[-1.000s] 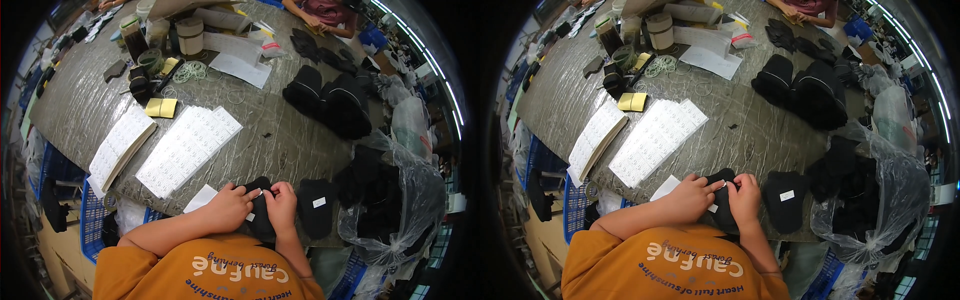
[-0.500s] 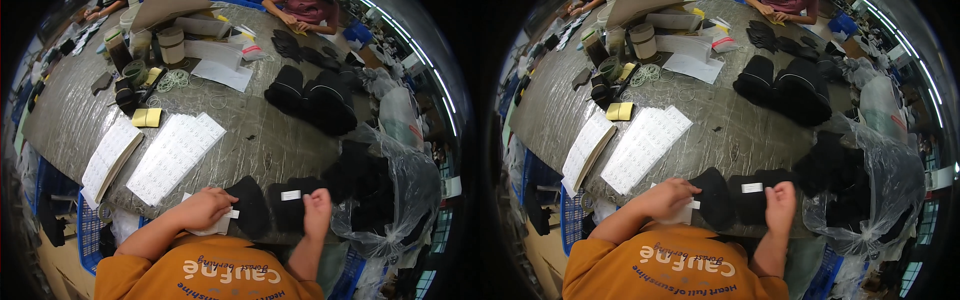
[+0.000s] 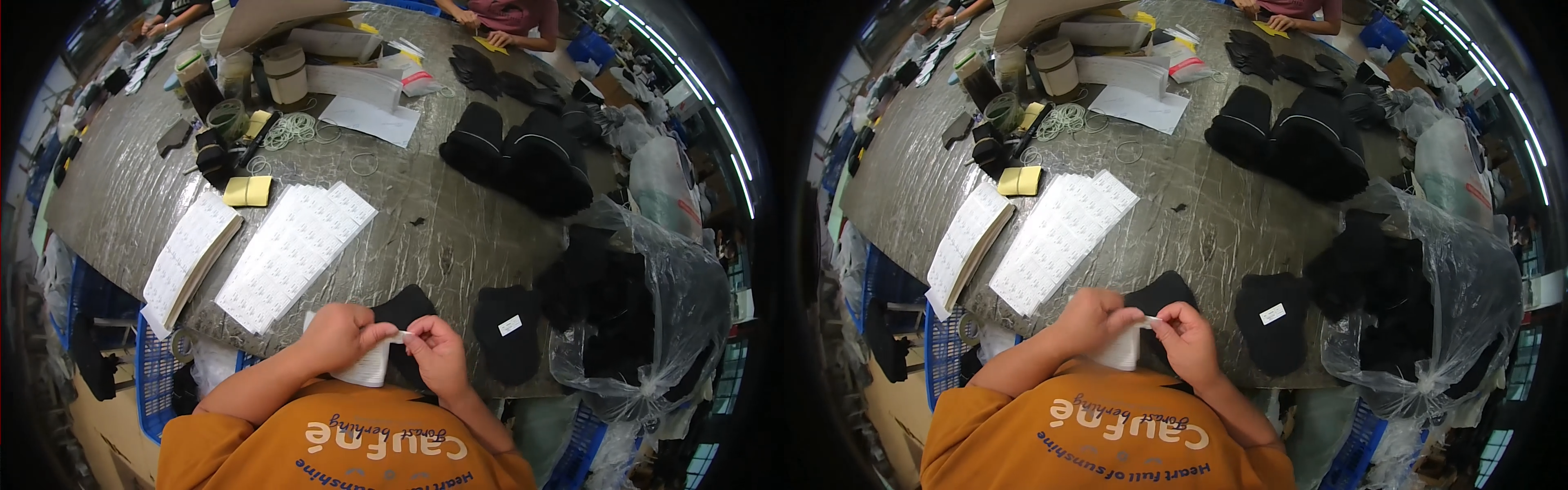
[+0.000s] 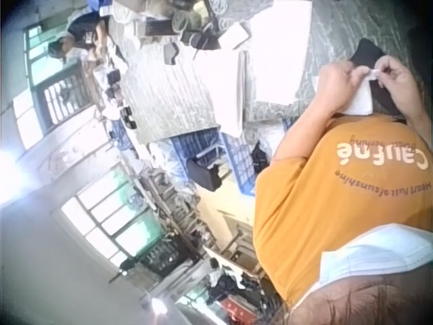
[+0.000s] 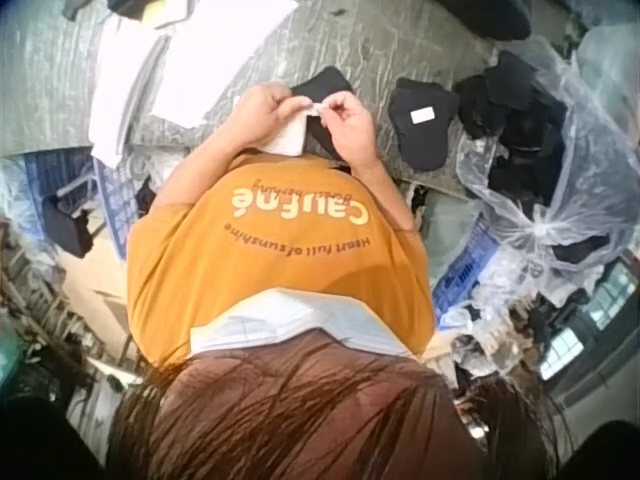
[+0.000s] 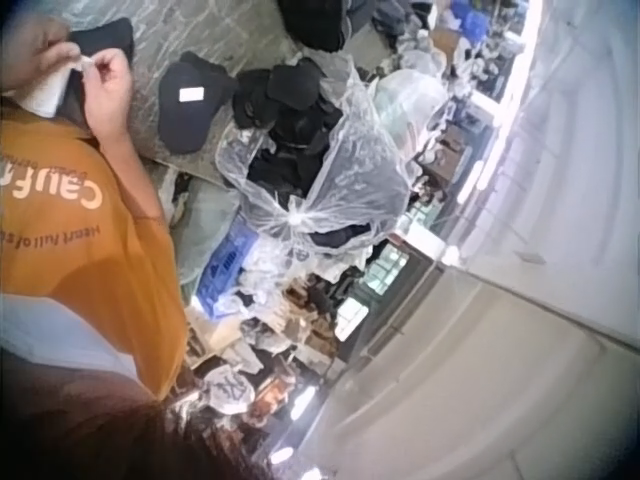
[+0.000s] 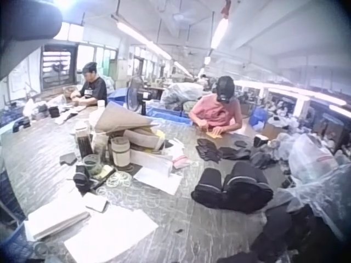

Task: Applying stickers to fabric shoe components.

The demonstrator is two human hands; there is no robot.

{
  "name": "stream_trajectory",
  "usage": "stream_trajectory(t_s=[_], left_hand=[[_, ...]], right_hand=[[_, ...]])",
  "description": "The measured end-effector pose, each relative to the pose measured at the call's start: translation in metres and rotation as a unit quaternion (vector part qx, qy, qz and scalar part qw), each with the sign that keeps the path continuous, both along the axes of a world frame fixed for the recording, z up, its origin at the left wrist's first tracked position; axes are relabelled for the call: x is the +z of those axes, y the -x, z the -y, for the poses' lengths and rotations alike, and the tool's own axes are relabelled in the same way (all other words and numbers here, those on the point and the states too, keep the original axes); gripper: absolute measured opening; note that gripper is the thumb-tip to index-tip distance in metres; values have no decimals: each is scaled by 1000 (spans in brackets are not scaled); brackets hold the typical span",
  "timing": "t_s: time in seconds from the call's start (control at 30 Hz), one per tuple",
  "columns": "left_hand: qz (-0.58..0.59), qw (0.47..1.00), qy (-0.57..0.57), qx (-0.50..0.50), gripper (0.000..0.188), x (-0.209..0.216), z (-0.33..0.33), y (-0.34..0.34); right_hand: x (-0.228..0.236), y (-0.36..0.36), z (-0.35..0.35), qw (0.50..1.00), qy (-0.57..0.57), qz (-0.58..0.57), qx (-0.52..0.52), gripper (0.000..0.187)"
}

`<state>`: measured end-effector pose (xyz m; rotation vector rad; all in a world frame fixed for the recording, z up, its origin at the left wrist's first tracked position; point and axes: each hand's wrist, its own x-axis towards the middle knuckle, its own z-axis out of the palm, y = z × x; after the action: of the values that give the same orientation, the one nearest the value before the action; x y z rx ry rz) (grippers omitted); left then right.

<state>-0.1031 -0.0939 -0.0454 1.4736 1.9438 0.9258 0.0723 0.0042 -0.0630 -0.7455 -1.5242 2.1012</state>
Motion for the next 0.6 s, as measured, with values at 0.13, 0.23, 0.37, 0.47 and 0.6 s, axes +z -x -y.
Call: stream_trajectory(t_s=[0.13, 0.23, 0.37, 0.47, 0.6], left_hand=[[19, 989, 102, 104, 32, 12, 7, 15], [-101, 980, -17, -171, 30, 18, 18, 21], [-54, 962, -16, -266, 33, 4, 16, 13], [-58, 964, 10, -259, 42, -3, 14, 7], [-73, 963, 10, -260, 41, -6, 14, 5]], right_hand=[[14, 7, -17, 977, -178, -28, -112, 5], [9, 10, -39, 966, -247, 17, -70, 5], [3, 14, -39, 992, -83, 95, -29, 3], [-9, 14, -38, 978, -138, 155, 3, 2], [-16, 16, -35, 962, -196, 188, 10, 3]])
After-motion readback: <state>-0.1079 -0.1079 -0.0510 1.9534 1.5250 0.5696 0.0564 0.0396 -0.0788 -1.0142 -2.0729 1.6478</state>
